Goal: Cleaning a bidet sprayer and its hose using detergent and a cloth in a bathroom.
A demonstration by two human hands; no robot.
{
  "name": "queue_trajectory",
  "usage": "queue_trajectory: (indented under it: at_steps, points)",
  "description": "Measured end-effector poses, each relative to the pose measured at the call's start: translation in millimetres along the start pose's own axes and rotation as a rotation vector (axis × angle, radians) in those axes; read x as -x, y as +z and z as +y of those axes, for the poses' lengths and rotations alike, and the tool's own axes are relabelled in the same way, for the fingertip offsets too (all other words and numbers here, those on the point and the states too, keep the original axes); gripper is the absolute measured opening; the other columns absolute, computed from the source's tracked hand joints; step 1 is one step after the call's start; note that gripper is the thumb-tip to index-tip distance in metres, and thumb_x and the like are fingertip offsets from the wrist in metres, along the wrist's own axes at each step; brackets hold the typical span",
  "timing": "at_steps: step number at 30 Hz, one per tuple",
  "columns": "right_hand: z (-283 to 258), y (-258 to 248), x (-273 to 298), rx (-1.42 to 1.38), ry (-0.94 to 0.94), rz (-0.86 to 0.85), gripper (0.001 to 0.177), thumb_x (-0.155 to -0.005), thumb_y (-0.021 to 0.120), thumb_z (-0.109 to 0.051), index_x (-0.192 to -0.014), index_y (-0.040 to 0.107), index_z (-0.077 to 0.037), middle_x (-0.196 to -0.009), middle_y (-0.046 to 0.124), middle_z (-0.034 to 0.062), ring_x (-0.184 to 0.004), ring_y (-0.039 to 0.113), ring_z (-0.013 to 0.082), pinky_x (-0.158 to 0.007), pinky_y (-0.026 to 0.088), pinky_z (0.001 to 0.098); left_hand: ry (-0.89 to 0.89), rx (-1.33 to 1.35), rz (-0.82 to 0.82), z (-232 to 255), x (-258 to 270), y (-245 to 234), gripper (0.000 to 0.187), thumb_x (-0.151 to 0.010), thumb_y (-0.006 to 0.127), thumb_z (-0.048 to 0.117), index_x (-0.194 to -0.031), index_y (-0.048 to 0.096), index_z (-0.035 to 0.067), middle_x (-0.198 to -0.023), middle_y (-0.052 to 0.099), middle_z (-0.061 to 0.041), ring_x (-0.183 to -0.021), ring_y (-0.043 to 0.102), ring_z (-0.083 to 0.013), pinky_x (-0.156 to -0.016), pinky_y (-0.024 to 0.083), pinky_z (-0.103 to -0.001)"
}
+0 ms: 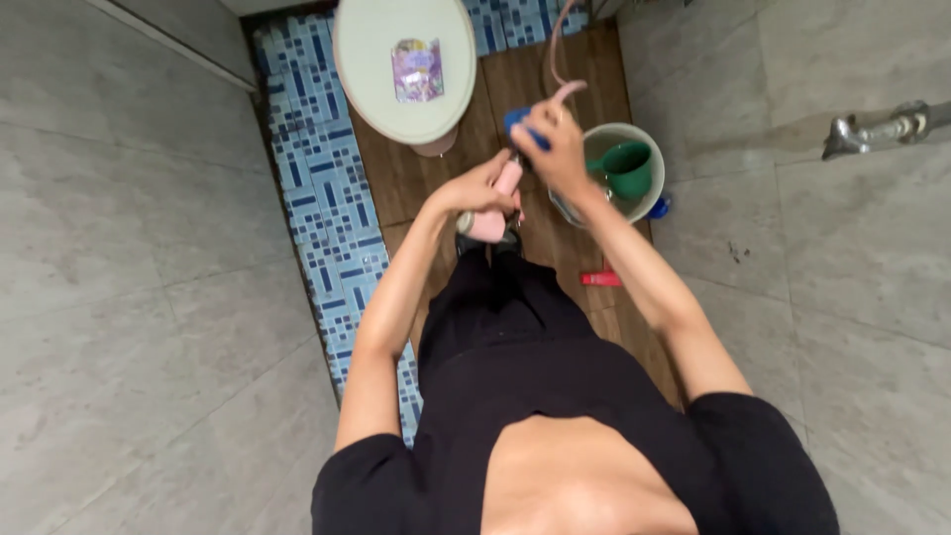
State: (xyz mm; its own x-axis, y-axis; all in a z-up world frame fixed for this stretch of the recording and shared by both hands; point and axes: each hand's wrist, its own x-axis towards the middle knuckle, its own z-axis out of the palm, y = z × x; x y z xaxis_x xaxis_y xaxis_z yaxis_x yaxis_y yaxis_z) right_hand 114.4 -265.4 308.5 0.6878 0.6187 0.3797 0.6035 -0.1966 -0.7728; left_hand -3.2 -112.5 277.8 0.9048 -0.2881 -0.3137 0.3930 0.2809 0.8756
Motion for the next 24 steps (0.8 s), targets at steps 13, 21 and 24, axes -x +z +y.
queue_trajectory:
  at_steps: [13, 21, 24]
  points:
    - [-5, -22, -21, 0.010, -0.127, 0.003, 0.014, -0.102, 0.070, -0.013, -0.105, 0.071, 0.000, -0.108, 0.067, 0.0147, -0.100, 0.066, 0.0316, -0.089, 0.051, 0.0394, 0.044, -0.272, 0.088, 11, -1, 7, 0.065, -0.077, 0.076, 0.002, -0.131, 0.039, 0.002, -0.088, 0.071, -0.009, -0.080, 0.071, -0.0161, -0.071, 0.059, -0.031]
    - [2, -20, -34, 0.271, -0.196, 0.060, 0.017, -0.101, 0.067, -0.014, -0.088, 0.070, -0.003, -0.081, 0.066, 0.0146, -0.073, 0.062, 0.0344, -0.068, 0.049, 0.0437, -0.004, 0.331, -0.145, 11, -29, -13, 0.066, -0.098, 0.066, 0.017, -0.148, 0.032, -0.012, -0.117, 0.069, -0.023, -0.103, 0.076, -0.0321, -0.081, 0.061, -0.039]
    - [12, -19, -36, 0.352, -0.117, 0.218, 0.021, -0.102, 0.066, -0.016, -0.084, 0.069, -0.006, -0.075, 0.062, 0.0150, -0.068, 0.061, 0.0350, -0.065, 0.048, 0.0449, -0.008, 0.628, -0.031, 66, -10, 4, 0.073, -0.099, 0.051, 0.046, -0.150, 0.032, -0.003, -0.129, 0.066, -0.026, -0.103, 0.075, -0.0336, -0.077, 0.061, -0.041]
